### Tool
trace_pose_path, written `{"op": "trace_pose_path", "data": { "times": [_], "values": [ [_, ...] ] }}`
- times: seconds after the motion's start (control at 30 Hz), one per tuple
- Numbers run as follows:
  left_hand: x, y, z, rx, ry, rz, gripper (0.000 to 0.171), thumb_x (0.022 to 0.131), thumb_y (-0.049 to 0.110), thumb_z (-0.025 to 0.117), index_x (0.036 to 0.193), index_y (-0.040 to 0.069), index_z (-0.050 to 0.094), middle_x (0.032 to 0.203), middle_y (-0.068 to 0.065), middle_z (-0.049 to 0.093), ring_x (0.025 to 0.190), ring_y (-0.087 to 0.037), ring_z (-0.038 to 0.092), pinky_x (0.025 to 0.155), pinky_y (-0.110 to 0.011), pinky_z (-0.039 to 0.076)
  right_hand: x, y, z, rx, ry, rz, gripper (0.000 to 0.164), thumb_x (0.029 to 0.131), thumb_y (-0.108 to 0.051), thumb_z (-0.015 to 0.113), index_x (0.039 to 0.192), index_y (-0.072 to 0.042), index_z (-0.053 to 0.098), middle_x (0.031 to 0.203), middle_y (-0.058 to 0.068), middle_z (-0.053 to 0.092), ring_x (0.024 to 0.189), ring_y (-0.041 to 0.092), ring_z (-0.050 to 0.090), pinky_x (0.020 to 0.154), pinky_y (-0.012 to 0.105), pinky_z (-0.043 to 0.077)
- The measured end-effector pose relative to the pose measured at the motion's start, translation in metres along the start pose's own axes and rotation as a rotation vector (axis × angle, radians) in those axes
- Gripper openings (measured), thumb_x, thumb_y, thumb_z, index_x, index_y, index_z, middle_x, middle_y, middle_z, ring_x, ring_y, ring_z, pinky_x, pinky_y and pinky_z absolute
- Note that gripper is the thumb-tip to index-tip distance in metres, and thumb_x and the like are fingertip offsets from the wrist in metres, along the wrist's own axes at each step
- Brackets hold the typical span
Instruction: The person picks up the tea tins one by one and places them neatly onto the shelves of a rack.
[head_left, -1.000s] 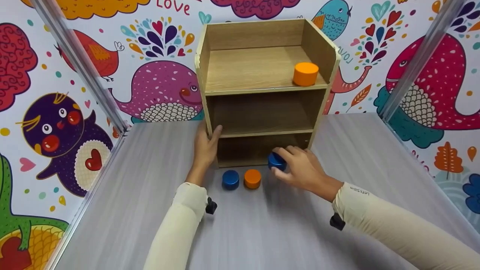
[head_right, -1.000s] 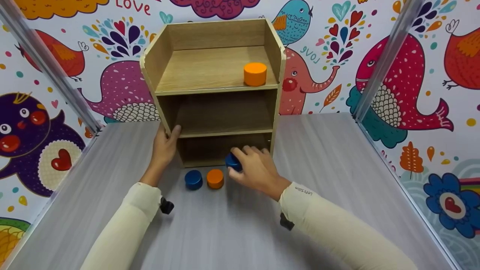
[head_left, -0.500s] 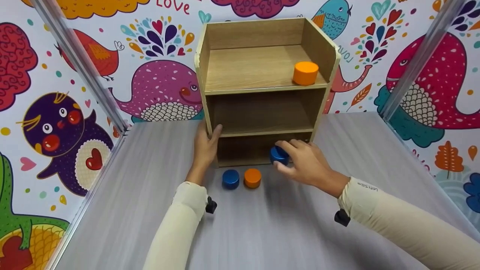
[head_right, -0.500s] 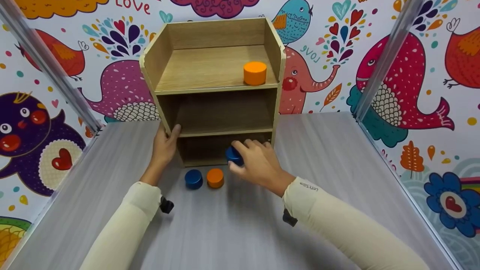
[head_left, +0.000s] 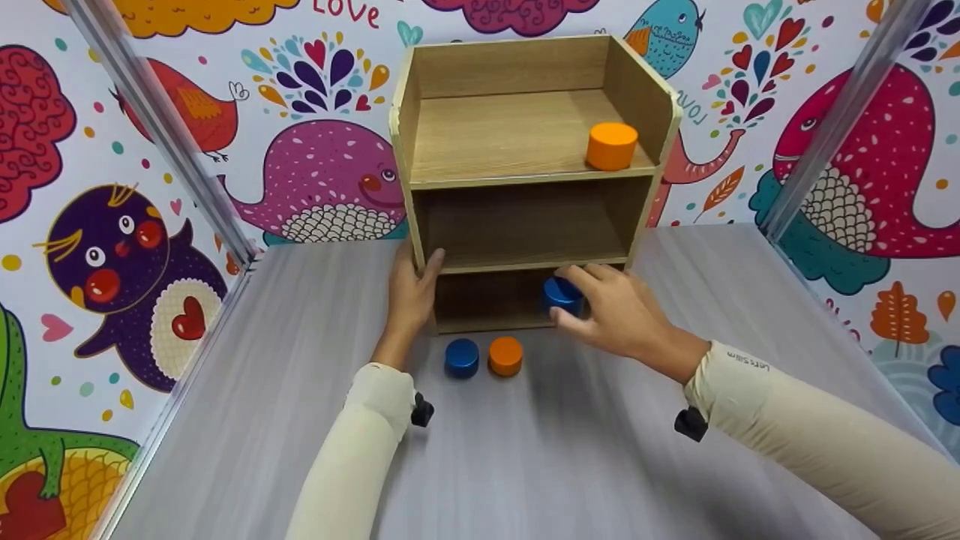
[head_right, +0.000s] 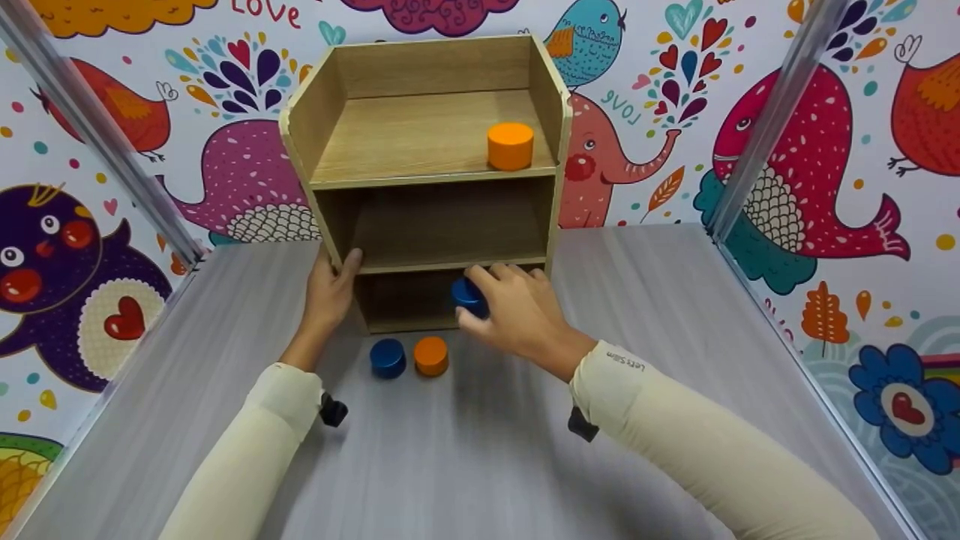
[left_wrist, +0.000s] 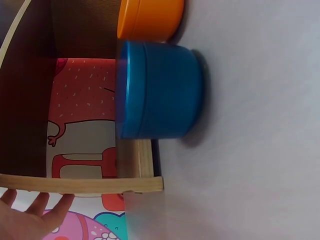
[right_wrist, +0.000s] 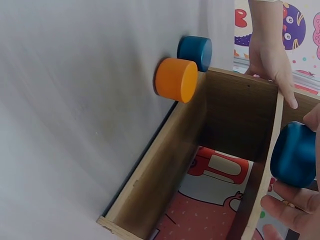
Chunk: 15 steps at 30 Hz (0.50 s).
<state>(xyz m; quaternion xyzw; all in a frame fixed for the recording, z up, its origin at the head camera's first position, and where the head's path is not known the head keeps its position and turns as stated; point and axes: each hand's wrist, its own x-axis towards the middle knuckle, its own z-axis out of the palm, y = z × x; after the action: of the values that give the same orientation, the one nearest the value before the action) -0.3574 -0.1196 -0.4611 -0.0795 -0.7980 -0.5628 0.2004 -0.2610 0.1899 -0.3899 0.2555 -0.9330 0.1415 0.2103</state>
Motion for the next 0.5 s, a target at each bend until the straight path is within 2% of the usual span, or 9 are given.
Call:
{"op": "trace_pose_path", "data": {
  "times": [0.5],
  "values": [
    [0.0, -0.001, 0.0, -0.007, -0.004, 0.01, 0.069, 0.103, 0.042, 0.059, 0.158, 0.01, 0.034, 0.153, -0.013, 0.048, 0.143, -0.025, 0.045, 0.12, -0.047, 0.034, 0.015, -0.008, -0.024, 0.015, -0.015, 0.036, 0.049, 0.092, -0.053, 0.067, 0.129, -0.022, 0.064, 0.109, 0.008, 0.07, 0.094, 0.029, 0.067, 0.084, 0.052, 0.056]
  ]
}}
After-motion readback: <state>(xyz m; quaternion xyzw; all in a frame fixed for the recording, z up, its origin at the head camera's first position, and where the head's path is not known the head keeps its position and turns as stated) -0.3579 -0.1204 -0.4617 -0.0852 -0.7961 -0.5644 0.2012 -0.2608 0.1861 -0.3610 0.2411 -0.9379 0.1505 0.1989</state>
